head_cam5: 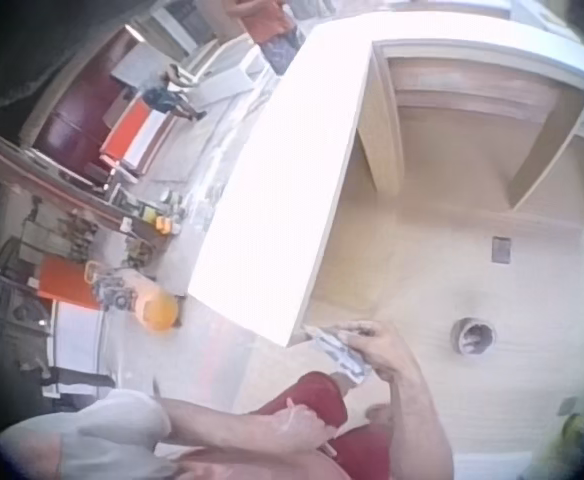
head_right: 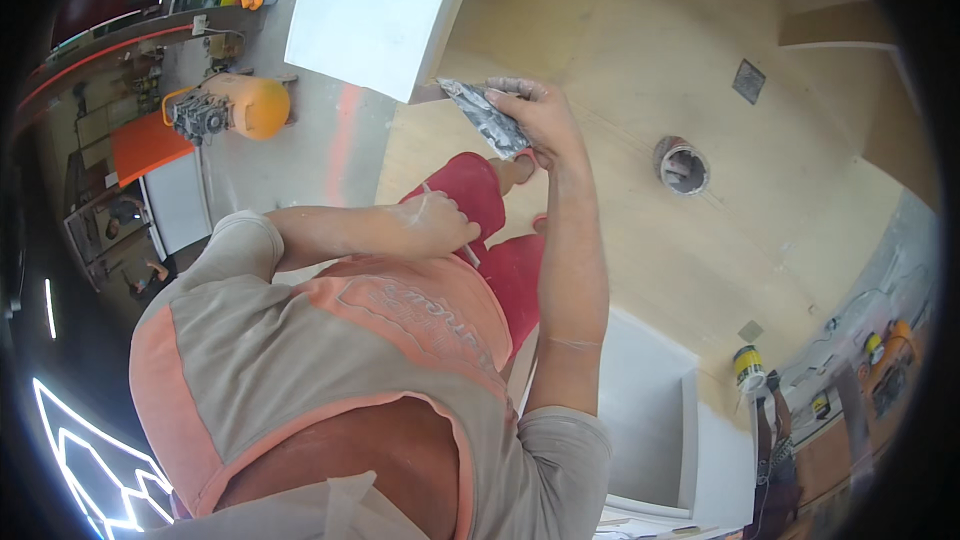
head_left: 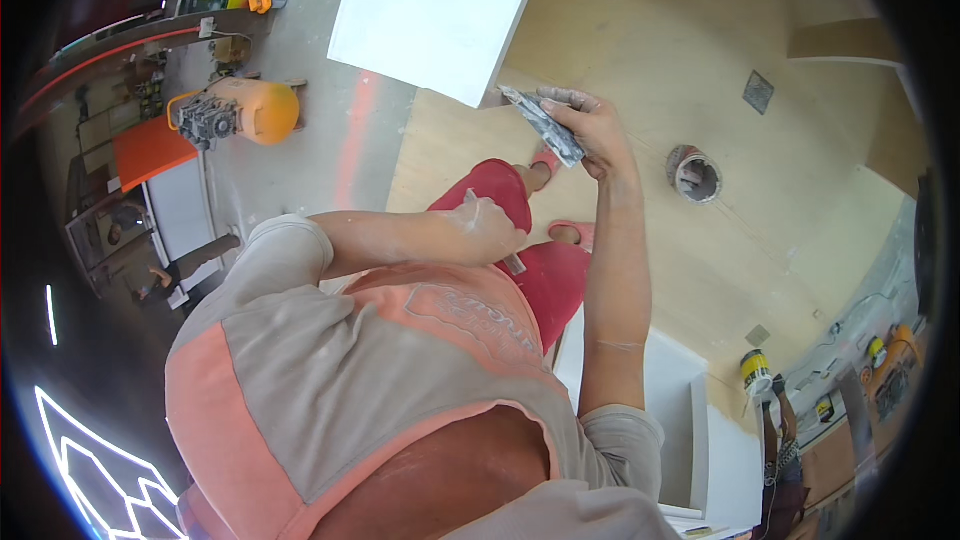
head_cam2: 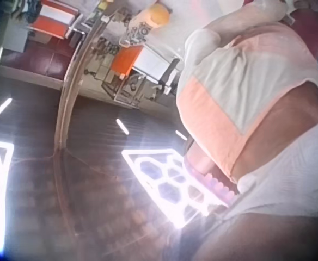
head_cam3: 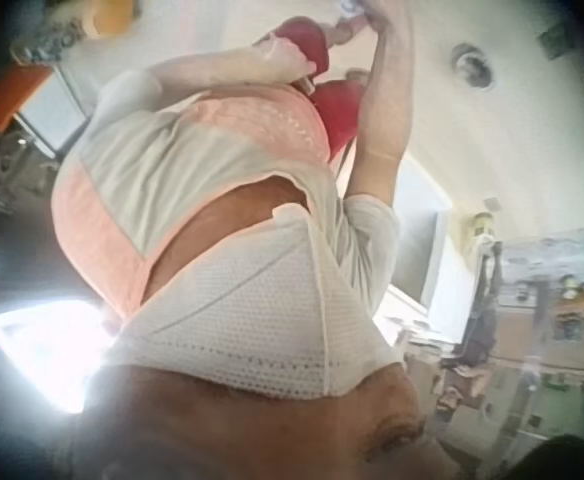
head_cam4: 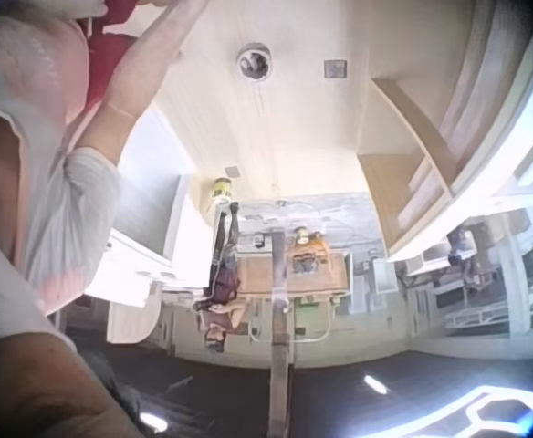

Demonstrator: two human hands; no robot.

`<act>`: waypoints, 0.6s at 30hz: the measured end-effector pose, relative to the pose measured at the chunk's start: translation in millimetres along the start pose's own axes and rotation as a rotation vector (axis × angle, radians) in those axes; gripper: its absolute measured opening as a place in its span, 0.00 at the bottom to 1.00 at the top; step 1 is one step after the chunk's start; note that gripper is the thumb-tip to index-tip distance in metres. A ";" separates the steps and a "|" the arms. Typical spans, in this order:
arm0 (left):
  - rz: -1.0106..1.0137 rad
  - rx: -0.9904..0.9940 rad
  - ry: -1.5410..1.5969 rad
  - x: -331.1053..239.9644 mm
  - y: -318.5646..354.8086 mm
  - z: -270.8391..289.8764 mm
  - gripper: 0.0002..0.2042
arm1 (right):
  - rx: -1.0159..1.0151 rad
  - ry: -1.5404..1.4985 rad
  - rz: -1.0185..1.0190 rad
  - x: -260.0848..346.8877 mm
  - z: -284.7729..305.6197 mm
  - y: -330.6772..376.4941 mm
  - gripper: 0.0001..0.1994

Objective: The person applies wood filler to joints and surfaces of a wooden cabinet or shelf using putty knives.

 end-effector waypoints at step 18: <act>-0.452 -0.967 1.701 -15.5 52.5 -25.6 0.22 | 0.012 -0.094 0.455 27.8 10.0 114.1 0.15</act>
Point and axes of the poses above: each hand's wrist, its own y-axis away from the middle knuckle, its own z-axis out of the back of the hand, x = y × z, the point moved 4 cm from there along -y, towards the middle knuckle, and after that the axes turned 14 degrees about x, right-handed, at the moved point
